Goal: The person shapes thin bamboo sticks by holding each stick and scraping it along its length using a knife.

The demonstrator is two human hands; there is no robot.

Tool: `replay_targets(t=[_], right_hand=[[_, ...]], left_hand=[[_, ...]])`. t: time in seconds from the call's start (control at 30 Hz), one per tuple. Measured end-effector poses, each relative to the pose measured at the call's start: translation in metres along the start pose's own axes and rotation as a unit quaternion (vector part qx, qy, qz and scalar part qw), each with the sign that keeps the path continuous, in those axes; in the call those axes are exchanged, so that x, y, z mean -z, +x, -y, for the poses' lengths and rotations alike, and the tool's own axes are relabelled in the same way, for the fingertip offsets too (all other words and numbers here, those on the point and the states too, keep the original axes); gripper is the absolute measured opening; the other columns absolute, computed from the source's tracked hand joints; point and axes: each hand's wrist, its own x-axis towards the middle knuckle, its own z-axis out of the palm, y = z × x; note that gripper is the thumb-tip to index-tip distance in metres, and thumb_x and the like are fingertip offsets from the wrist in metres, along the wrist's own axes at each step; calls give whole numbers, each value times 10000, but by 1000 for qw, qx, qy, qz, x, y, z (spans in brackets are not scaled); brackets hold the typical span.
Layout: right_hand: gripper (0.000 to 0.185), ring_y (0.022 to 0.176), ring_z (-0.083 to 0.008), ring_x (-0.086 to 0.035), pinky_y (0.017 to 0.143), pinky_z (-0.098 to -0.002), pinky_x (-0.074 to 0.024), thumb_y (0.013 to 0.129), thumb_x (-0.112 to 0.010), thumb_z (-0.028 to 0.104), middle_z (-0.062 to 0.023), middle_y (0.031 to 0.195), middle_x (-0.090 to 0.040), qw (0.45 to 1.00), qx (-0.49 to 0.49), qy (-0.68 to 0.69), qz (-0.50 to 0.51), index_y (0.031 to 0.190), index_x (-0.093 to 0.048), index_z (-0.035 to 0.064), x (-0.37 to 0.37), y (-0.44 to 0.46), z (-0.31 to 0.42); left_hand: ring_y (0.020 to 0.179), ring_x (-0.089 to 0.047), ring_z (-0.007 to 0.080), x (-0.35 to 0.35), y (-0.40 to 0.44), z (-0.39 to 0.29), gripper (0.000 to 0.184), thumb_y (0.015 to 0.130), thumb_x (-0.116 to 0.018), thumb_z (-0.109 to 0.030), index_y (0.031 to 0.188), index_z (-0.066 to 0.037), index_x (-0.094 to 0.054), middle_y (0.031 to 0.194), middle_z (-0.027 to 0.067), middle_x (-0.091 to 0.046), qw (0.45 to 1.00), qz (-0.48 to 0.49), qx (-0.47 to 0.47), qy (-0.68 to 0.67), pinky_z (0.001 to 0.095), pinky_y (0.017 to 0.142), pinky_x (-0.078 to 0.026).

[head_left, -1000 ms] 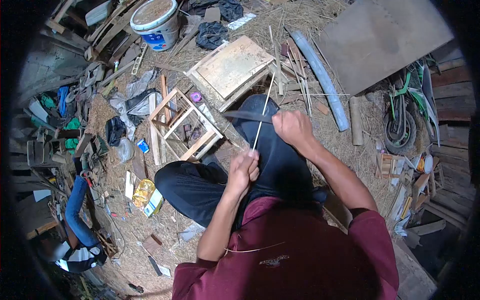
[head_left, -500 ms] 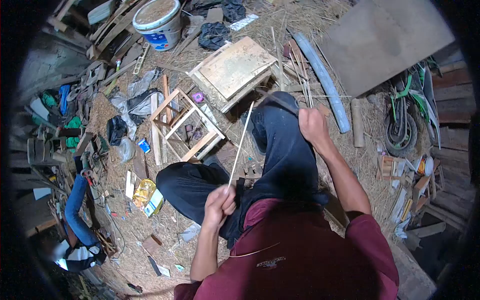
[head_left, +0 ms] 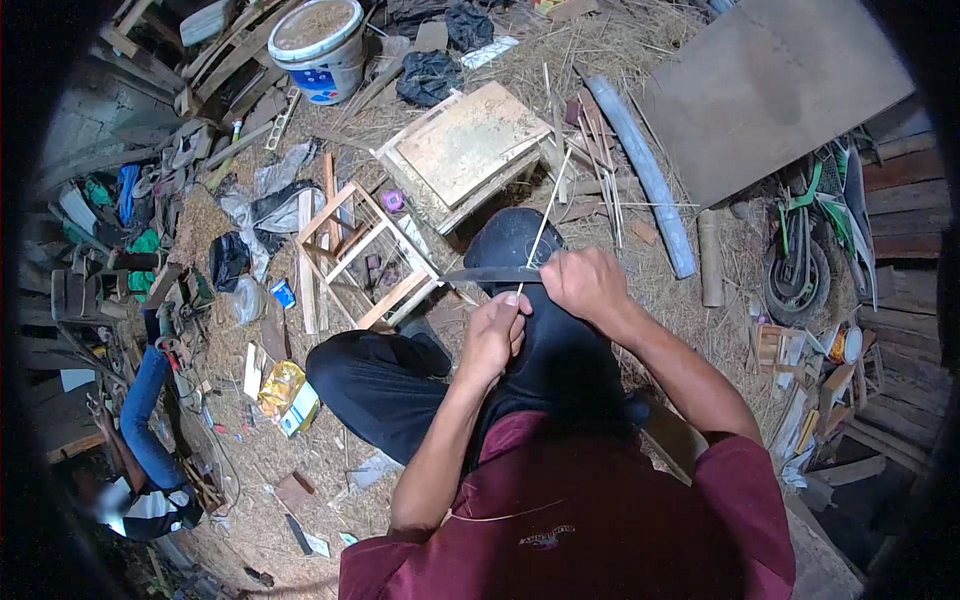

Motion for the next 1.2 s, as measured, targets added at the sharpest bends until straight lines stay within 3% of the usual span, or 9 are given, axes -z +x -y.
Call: replay_targets(t=[0.2,0.5,0.6,0.67,0.73,0.77,0.87,0.93,1.2], right_hand=[[394,654,-442,-657,654,-527,-538,873,-463,299,-252,708,-648,999,-24,1,-25,725,-705,26,-6,-2,-2],[411,667,-469,-641,668,-547,-523,903,-444,292,-286,709,-629,991,-114,5,-77,751,-693,3,-6,-1,-32],[432,682,-473,-639,681,-546,-521,908,-435,301,-288,719,-632,983,-119,23,-137,744,-683,-13,-5,3,-50],[441,704,-464,-638,684,-524,-510,911,-420,290,-293,730,-621,980,-132,58,-136,730,-664,-30,-1,0,-52],[444,711,-457,-638,684,-510,-503,910,-411,282,-296,728,-611,977,-131,115,-122,716,-654,-36,-1,0,-63],[428,703,-455,-628,670,-501,-490,901,-411,261,-296,719,-600,980,-65,124,-140,688,-642,-29,-8,0,-73],[415,676,-451,-623,655,-504,-491,892,-427,245,-288,699,-600,977,-3,168,-134,653,-635,-23,4,-8,-46],[373,618,-434,-628,625,-519,-501,872,-474,256,-264,654,-603,988,53,104,-96,680,-657,-7,10,-13,-29],[336,632,-426,-637,626,-517,-524,851,-493,271,-237,663,-630,998,22,43,-50,688,-659,29,-8,-13,-19]], left_hand=[[432,-229,40,11,-26,15,293,1028,-442,-318,878,-75,-507,551,-84,-280,1000,0,-11,3,234,408,-191],[423,-226,37,38,-108,16,300,1016,-476,-305,826,-72,-490,545,-79,-276,997,10,67,-47,232,402,-176],[436,-211,26,56,-136,13,320,1016,-483,-314,864,-35,-526,556,-89,-263,995,23,83,-45,234,421,-161],[435,-205,25,68,-141,14,313,1017,-478,-310,878,-34,-528,550,-87,-259,995,-24,75,-68,232,419,-160],[439,-206,31,59,-122,3,288,1030,-446,-292,931,-36,-532,551,-81,-256,997,-16,51,-58,230,419,-169],[442,-214,35,50,-106,-2,278,1032,-439,-280,942,-36,-536,554,-80,-262,997,-5,49,-57,231,419,-175],[446,-245,46,6,-51,-14,262,1033,-433,-281,997,-39,-529,562,-81,-252,999,-23,47,-4,236,412,-194],[465,-268,54,-17,-23,-17,266,1035,-430,-277,1025,-38,-548,570,-76,-280,999,17,48,6,237,424,-203],[536,-340,40,-22,9,7,296,1033,-438,-223,891,-32,-614,606,-65,-409,962,-101,-119,225,236,495,-250]])
